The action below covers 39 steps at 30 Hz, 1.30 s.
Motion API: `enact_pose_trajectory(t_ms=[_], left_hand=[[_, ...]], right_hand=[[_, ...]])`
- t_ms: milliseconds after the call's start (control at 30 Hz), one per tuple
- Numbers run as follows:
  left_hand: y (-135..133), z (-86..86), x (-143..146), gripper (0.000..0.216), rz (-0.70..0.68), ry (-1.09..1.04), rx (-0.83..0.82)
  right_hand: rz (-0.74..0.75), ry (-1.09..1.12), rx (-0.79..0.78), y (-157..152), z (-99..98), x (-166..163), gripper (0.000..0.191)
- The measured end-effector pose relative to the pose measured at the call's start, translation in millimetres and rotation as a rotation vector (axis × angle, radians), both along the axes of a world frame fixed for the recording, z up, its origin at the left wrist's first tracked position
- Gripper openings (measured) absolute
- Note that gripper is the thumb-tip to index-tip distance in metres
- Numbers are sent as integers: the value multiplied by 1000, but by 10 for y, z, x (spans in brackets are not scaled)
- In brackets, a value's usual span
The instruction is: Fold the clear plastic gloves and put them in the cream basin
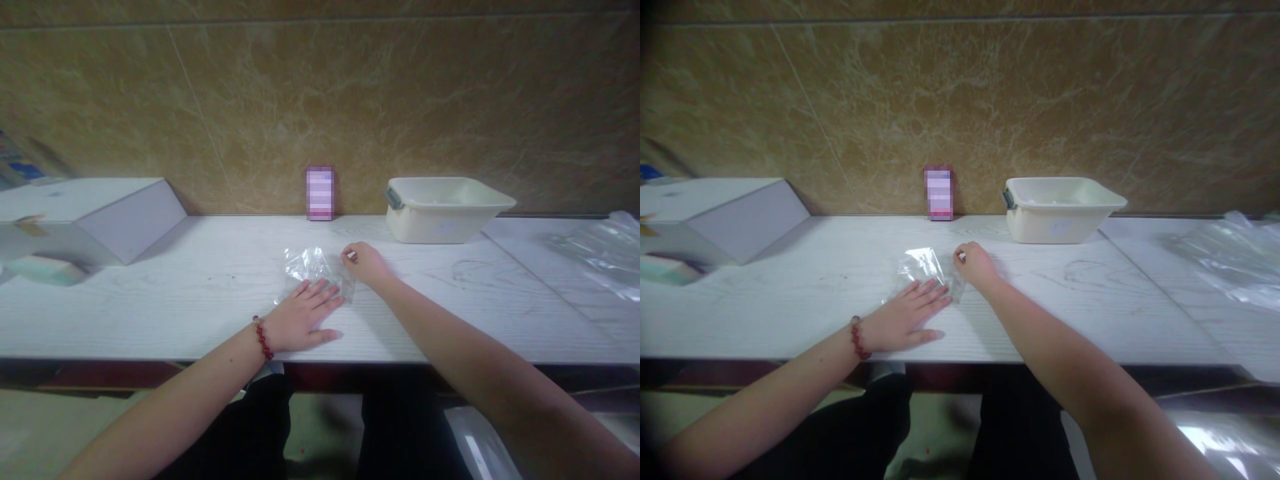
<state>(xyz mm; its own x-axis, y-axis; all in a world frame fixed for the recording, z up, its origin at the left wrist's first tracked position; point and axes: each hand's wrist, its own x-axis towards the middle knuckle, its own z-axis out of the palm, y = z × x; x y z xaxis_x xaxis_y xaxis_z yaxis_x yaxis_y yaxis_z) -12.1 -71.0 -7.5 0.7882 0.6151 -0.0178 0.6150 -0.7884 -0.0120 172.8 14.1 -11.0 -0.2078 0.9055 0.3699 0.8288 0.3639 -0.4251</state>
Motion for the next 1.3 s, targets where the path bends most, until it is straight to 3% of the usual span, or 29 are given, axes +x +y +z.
enact_pose_trajectory(t_ms=[233,633,933,1300], left_hand=[[4,5,7,64,0,5,7],[9,-6,-2,64,-6,-13,2],[9,-9,3,63,-5,-10,11],[7,-15,-5,62,-14,-27,9]], right_hand=[[-5,-11,11,-58,45,8,13],[29,163,-167,-50,1,-15,9],[40,25,13,-69,42,-9,12],[92,70,2,-39,-2,-47,12]])
